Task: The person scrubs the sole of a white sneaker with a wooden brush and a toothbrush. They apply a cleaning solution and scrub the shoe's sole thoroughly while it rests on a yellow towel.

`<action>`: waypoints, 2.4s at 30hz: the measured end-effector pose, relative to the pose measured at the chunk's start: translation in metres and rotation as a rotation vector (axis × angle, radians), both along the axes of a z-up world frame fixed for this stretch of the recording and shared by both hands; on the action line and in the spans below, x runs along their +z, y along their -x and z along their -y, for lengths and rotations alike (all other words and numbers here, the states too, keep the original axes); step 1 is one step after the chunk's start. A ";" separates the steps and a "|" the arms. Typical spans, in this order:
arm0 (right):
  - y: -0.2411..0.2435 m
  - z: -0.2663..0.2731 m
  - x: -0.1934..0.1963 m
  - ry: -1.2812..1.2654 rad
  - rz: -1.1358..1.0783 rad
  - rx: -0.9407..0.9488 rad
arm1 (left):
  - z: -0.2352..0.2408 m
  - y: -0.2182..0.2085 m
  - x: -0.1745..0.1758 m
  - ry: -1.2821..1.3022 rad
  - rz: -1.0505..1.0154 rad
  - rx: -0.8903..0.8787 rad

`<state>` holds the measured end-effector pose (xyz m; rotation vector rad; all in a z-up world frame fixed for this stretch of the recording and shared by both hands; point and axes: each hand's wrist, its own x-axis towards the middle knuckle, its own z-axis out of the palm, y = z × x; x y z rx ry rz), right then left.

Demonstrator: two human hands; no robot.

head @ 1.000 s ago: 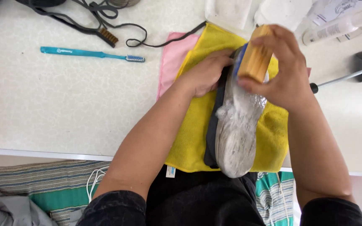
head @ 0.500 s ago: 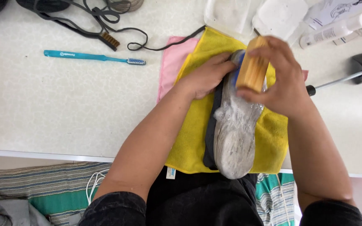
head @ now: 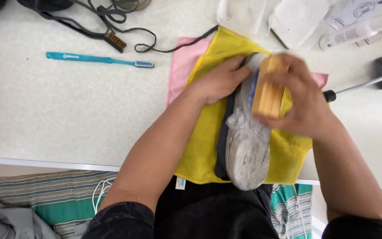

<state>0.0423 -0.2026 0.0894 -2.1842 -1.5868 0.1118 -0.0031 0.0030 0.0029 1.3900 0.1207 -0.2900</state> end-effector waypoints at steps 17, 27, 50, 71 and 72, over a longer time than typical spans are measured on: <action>0.001 0.010 0.010 0.074 -0.087 0.048 | -0.007 -0.002 0.011 0.017 -0.050 -0.059; 0.007 0.029 -0.002 0.032 0.043 0.014 | -0.003 -0.001 0.014 0.054 -0.088 -0.073; 0.107 0.041 0.008 0.006 -0.218 -0.078 | -0.002 0.001 0.008 0.026 -0.078 -0.040; 0.104 0.079 -0.012 -0.061 -0.194 -0.176 | 0.005 0.001 -0.001 0.017 -0.039 -0.027; 0.106 0.074 -0.008 -0.065 -0.259 -0.118 | -0.001 -0.002 0.004 -0.056 -0.055 -0.035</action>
